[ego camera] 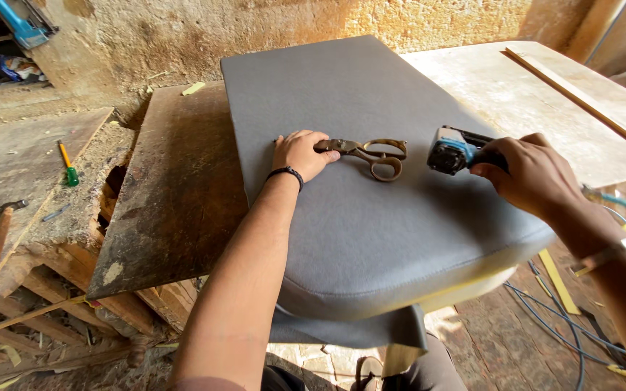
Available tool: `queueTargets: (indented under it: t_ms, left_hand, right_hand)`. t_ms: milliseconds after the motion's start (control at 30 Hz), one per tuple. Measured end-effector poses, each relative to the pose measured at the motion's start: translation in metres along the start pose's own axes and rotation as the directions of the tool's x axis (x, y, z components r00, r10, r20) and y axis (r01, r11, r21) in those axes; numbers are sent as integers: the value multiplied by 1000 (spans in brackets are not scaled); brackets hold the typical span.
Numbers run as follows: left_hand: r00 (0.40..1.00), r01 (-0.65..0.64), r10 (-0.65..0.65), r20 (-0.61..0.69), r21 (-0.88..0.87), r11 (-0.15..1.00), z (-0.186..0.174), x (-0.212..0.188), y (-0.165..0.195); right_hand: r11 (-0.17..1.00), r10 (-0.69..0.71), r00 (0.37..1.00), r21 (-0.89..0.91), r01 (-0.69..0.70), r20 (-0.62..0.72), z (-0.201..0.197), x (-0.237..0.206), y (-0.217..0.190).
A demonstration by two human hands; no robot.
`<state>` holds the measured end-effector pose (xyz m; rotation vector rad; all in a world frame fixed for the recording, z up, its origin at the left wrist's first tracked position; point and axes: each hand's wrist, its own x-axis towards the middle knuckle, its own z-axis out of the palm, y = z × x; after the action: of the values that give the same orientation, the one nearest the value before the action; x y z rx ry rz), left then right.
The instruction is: The person trims excess gray fabric from a seat cushion using shears and secures the fabric with a pneumatic staple gun. They repeatedly smooth, staple, and trim the fabric around the edges, then flip the cushion to inspect and finish the underside.
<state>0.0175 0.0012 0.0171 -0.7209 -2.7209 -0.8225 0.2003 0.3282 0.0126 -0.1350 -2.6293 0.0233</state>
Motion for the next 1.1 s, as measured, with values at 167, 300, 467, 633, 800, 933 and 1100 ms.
queueTargets:
  t_ms: [167, 300, 467, 633, 800, 933, 1100]
  left_hand:
    - [989, 58, -53, -136, 27, 998, -11, -8, 6]
    - [987, 77, -111, -116, -270, 960, -26, -25, -5]
    - [999, -10, 1, -46, -184, 983, -24, -108, -50]
    - [954, -191, -14, -298, -645, 740, 5, -183, -73]
    - [904, -279, -148, -401, -816, 506, 38, -188, -55]
    - [890, -259, -154, -429, -754, 604, 57, -188, -9]
    - [943, -191, -81, -323, -723, 664, 99, -191, 21]
  right_hand:
    - [989, 8, 993, 145, 9, -117, -44, -70, -47]
    - [922, -333, 920, 133, 364, -209, -56, -87, -109]
    - [883, -430, 876, 102, 459, -218, -49, -74, -158]
    - [881, -409, 830, 74, 468, -380, -41, -68, -169]
    - [845, -452, 755, 44, 533, -475, -23, -60, -142]
    - [806, -492, 733, 73, 587, -470, -10, -41, -84]
    - [840, -450, 823, 148, 521, -346, -8, -34, -26]
